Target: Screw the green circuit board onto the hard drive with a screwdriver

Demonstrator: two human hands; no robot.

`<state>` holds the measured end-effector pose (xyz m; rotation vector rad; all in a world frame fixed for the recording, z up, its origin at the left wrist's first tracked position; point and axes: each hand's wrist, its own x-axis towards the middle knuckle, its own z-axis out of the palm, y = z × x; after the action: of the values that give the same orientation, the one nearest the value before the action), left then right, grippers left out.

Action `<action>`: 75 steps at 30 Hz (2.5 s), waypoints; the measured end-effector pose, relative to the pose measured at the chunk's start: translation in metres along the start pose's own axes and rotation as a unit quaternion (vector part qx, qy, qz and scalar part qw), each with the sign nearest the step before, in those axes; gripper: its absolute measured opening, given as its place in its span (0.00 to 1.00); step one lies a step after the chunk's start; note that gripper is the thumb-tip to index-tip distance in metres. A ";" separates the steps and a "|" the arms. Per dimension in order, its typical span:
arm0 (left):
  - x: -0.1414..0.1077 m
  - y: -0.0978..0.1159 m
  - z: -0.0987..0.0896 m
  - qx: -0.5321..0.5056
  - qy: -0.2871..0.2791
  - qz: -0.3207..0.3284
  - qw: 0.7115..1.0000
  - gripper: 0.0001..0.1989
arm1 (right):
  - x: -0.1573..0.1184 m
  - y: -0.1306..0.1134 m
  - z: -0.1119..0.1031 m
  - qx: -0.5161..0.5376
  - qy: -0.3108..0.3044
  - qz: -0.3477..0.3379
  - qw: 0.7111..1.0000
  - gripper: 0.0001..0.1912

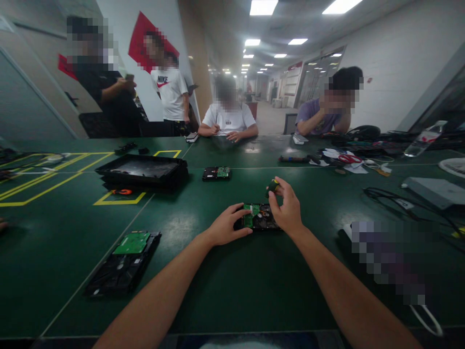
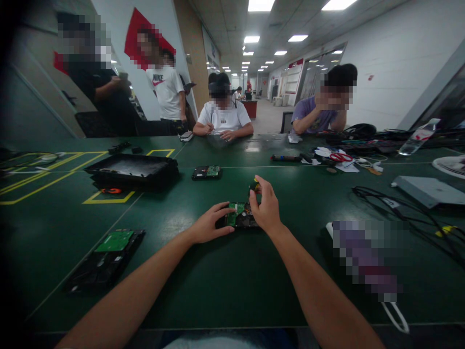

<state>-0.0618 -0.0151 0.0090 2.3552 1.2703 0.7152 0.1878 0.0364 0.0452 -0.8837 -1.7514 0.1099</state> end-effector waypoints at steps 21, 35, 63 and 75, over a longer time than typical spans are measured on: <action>0.000 0.004 -0.003 -0.005 -0.004 0.001 1.000 0.37 | 0.001 -0.003 -0.002 -0.005 -0.008 -0.002 1.000 0.26; 0.000 0.001 -0.002 -0.003 -0.004 -0.002 1.000 0.37 | 0.001 -0.002 0.001 0.028 0.009 0.002 1.000 0.25; 0.002 -0.006 0.003 -0.041 0.057 0.010 0.997 0.28 | 0.001 -0.002 -0.003 -0.008 0.022 -0.020 1.000 0.24; 0.005 -0.014 0.003 -0.049 0.166 -0.013 0.985 0.09 | 0.002 -0.002 -0.003 -0.010 0.024 -0.026 0.999 0.24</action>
<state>-0.0669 -0.0034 0.0002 2.1988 1.3568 1.1728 0.1891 0.0347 0.0490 -0.8472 -1.7328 0.0364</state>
